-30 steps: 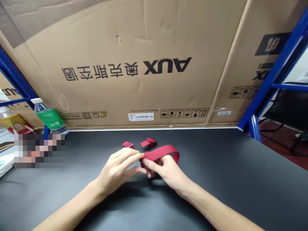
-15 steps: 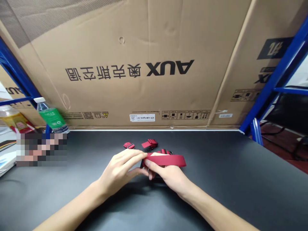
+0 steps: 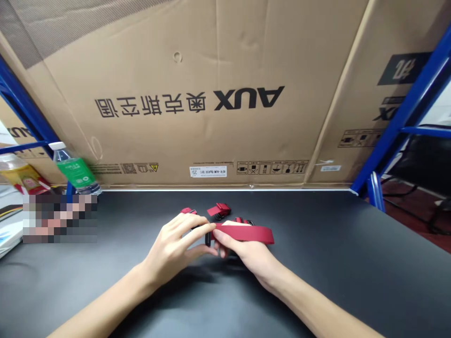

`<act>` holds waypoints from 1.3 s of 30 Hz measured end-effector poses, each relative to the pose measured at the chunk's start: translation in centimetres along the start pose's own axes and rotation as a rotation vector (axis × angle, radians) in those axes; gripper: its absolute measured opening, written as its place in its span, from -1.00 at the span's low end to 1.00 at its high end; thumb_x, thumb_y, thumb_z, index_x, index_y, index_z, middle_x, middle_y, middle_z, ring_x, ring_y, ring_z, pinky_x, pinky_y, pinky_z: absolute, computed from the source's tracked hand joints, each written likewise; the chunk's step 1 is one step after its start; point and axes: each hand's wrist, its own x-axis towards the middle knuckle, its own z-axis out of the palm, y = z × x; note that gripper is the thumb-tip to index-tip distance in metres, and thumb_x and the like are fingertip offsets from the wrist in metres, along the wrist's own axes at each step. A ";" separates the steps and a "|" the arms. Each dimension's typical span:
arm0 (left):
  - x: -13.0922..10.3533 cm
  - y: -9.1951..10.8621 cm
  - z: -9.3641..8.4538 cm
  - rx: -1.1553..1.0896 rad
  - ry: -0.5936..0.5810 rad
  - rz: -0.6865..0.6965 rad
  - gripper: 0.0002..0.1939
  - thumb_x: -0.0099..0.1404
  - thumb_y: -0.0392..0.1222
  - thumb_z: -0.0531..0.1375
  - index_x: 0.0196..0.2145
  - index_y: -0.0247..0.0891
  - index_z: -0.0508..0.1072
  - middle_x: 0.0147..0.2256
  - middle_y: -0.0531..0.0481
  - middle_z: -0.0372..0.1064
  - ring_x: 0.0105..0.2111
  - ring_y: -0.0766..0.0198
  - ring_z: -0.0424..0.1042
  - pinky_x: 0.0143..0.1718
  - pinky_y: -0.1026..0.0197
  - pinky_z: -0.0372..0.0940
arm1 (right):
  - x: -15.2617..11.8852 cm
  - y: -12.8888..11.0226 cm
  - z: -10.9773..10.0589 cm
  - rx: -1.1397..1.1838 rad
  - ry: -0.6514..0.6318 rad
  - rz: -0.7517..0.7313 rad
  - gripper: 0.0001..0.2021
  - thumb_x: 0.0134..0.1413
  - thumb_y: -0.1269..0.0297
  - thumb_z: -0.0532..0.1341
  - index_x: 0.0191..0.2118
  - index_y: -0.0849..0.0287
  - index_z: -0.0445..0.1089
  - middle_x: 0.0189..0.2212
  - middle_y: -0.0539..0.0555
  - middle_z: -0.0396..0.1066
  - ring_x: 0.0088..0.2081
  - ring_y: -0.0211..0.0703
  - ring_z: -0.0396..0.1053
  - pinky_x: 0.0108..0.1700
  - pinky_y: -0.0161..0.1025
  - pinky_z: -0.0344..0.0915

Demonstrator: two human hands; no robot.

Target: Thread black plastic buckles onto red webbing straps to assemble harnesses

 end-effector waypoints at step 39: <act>-0.8 0.3 0.2 -0.173 0.002 0.018 -0.83 0.44 -0.26 0.11 -0.07 -0.33 0.42 -0.22 -0.15 0.53 -0.32 0.27 0.50 -0.29 0.27 0.45 | -0.8 1.5 0.3 -0.209 -0.120 0.152 -0.34 0.04 -0.46 -0.07 -0.52 0.08 0.33 -0.44 0.08 0.45 -0.28 -0.03 0.43 -0.02 -0.11 0.33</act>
